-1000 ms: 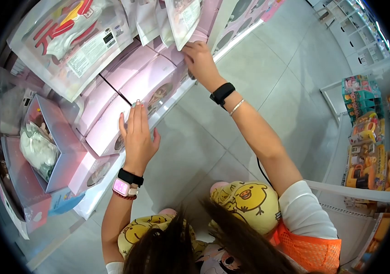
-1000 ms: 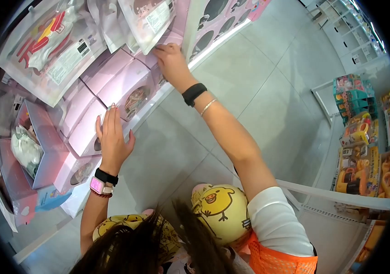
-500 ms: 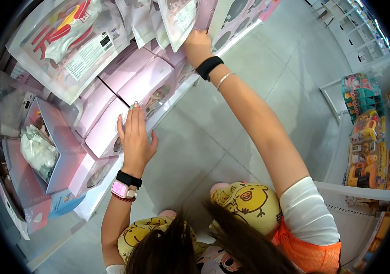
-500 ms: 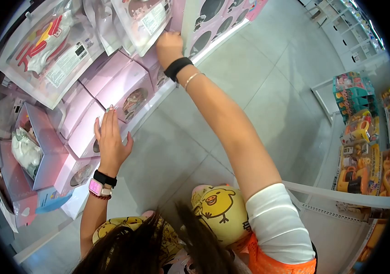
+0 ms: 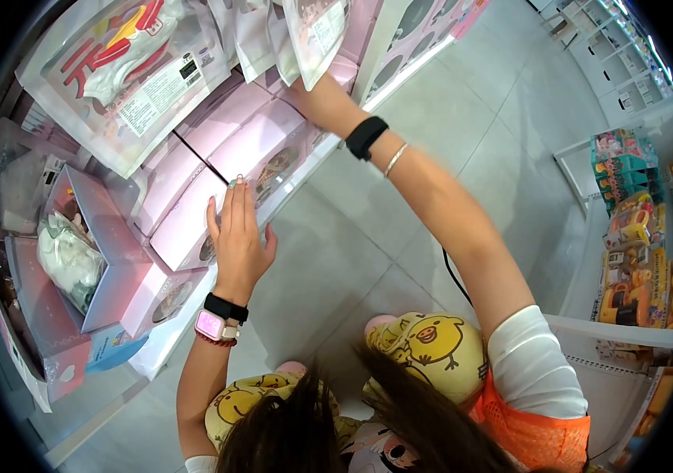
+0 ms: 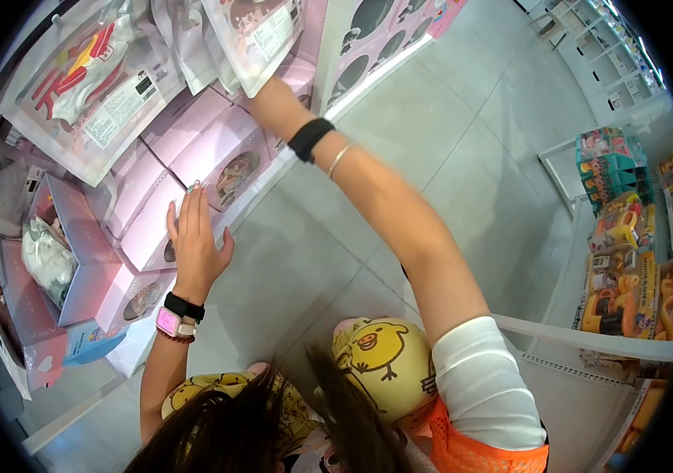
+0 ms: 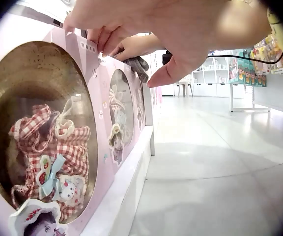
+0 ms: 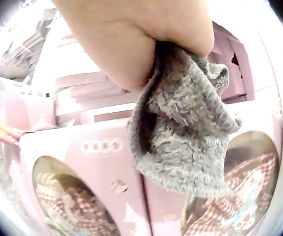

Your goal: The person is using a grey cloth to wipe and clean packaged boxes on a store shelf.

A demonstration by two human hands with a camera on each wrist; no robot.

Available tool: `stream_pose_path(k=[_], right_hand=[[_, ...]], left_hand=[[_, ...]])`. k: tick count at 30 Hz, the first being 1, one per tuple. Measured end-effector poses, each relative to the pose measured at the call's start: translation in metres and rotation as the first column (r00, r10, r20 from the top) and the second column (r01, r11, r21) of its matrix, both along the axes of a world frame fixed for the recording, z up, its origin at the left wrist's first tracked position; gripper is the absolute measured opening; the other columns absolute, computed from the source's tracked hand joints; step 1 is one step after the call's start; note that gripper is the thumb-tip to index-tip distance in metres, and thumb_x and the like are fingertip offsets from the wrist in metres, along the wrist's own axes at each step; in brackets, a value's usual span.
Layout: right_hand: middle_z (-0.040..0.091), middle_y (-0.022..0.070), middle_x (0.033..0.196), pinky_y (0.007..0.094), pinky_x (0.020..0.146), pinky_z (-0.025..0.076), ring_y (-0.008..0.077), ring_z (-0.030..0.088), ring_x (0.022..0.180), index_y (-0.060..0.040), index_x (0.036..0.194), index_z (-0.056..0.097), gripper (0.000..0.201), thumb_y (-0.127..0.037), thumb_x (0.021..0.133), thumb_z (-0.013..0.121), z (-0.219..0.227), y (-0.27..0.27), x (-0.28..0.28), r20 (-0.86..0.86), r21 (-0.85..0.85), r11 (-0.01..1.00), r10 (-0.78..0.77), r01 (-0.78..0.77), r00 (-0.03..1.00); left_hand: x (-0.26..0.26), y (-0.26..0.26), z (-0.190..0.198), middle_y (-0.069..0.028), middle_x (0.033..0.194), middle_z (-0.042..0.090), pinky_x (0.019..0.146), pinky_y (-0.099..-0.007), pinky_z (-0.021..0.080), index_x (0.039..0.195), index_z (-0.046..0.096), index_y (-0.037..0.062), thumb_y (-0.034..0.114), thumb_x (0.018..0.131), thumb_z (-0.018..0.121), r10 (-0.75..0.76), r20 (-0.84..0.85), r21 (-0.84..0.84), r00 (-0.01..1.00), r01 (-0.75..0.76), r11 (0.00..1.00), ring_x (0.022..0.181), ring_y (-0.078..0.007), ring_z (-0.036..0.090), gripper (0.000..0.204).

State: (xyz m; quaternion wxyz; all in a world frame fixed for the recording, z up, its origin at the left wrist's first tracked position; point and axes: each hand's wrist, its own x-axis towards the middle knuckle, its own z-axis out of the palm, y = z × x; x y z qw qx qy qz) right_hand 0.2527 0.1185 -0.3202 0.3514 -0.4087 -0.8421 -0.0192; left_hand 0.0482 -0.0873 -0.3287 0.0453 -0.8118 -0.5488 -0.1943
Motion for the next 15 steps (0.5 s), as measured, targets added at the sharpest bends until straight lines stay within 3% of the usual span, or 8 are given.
stream_pose_path(k=[1, 2, 4, 9, 12, 14, 15], right_hand=[[0.066, 0.0169, 0.104, 0.0391, 0.083, 0.052, 0.0349, 0.063, 0.093, 0.0009, 0.098, 0.066, 0.020, -0.004, 0.080, 0.061, -0.001, -0.008, -0.003, 0.098, -0.126, 0.992, -0.008, 0.021, 0.995], [0.066, 0.0169, 0.104, 0.0391, 0.083, 0.052, 0.0349, 0.063, 0.093, 0.0009, 0.098, 0.066, 0.020, -0.004, 0.080, 0.061, -0.002, -0.016, -0.005, 0.102, -0.126, 0.992, -0.010, 0.023, 0.995], [0.067, 0.0140, 0.104, 0.0372, 0.084, 0.053, 0.0327, 0.062, 0.094, 0.0014, 0.097, 0.067, 0.018, 0.000, 0.081, 0.059, -0.005, -0.026, -0.007, 0.009, 0.120, 0.980, 0.160, -0.159, 0.987], [0.066, 0.0110, 0.110, 0.0360, 0.087, 0.051, 0.0312, 0.058, 0.099, 0.0003, 0.104, 0.067, 0.026, -0.002, 0.079, 0.063, -0.009, -0.036, 0.009, 0.002, 0.070, 0.982, 0.173, -0.173, 0.985], [0.064, 0.0090, 0.113, 0.0337, 0.089, 0.048, 0.0293, 0.055, 0.098, -0.0022, 0.104, 0.067, 0.031, 0.001, 0.074, 0.059, -0.014, -0.048, 0.018, -0.017, 0.159, 0.963, 0.222, -0.217, 0.975], [0.062, 0.0112, 0.116, 0.0363, 0.088, 0.049, 0.0313, 0.055, 0.101, -0.0012, 0.112, 0.064, 0.036, -0.001, 0.077, 0.062, -0.014, -0.053, 0.027, 0.012, 0.163, 0.985, 0.054, -0.055, 0.998], [0.062, 0.0112, 0.116, 0.0363, 0.088, 0.049, 0.0313, 0.055, 0.101, -0.0012, 0.112, 0.064, 0.036, -0.001, 0.077, 0.062, -0.017, -0.050, 0.032, 0.013, 0.159, 0.985, 0.061, -0.062, 0.998]], left_hand=[[0.001, 0.000, 0.000, -0.0200, 0.142, 0.041, 0.114, -0.0519, 0.019, 0.136, 0.038, -0.0081, 0.012, 0.071, 0.069, 0.004, -0.005, 0.000, 1.000, -0.004, 1.000, 0.133, -0.0318, 0.038, 0.075], [0.001, 0.001, -0.001, -0.0200, 0.142, 0.041, 0.114, -0.0519, 0.019, 0.136, 0.038, -0.0081, 0.012, 0.071, 0.069, 0.002, -0.002, 0.000, 1.000, -0.002, 1.000, 0.133, -0.0318, 0.038, 0.075], [0.000, 0.001, -0.002, -0.0199, 0.142, 0.041, 0.114, -0.0520, 0.019, 0.136, 0.037, -0.0078, 0.012, 0.072, 0.068, 0.000, 0.005, 0.008, 1.000, 0.000, 1.000, 0.133, -0.0318, 0.038, 0.075], [-0.001, 0.001, -0.004, -0.0194, 0.143, 0.041, 0.114, -0.0518, 0.019, 0.137, 0.036, -0.0075, 0.011, 0.072, 0.068, 0.001, 0.000, 0.005, 1.000, -0.001, 1.000, 0.133, -0.0316, 0.038, 0.075], [-0.002, 0.001, -0.004, -0.0190, 0.143, 0.040, 0.114, -0.0516, 0.018, 0.138, 0.036, -0.0071, 0.012, 0.072, 0.068, 0.001, 0.002, 0.001, 1.000, -0.001, 1.000, 0.133, -0.0313, 0.038, 0.076], [-0.002, 0.000, -0.004, -0.0188, 0.143, 0.040, 0.114, -0.0514, 0.018, 0.138, 0.036, -0.0068, 0.012, 0.072, 0.068, 0.009, 0.005, -0.004, 1.000, -0.009, 1.000, 0.134, -0.0312, 0.038, 0.076], [-0.002, 0.000, -0.004, -0.0187, 0.143, 0.040, 0.114, -0.0512, 0.017, 0.138, 0.036, -0.0066, 0.012, 0.072, 0.068, 0.001, 0.009, 0.000, 1.000, -0.001, 1.000, 0.134, -0.0310, 0.038, 0.076]])
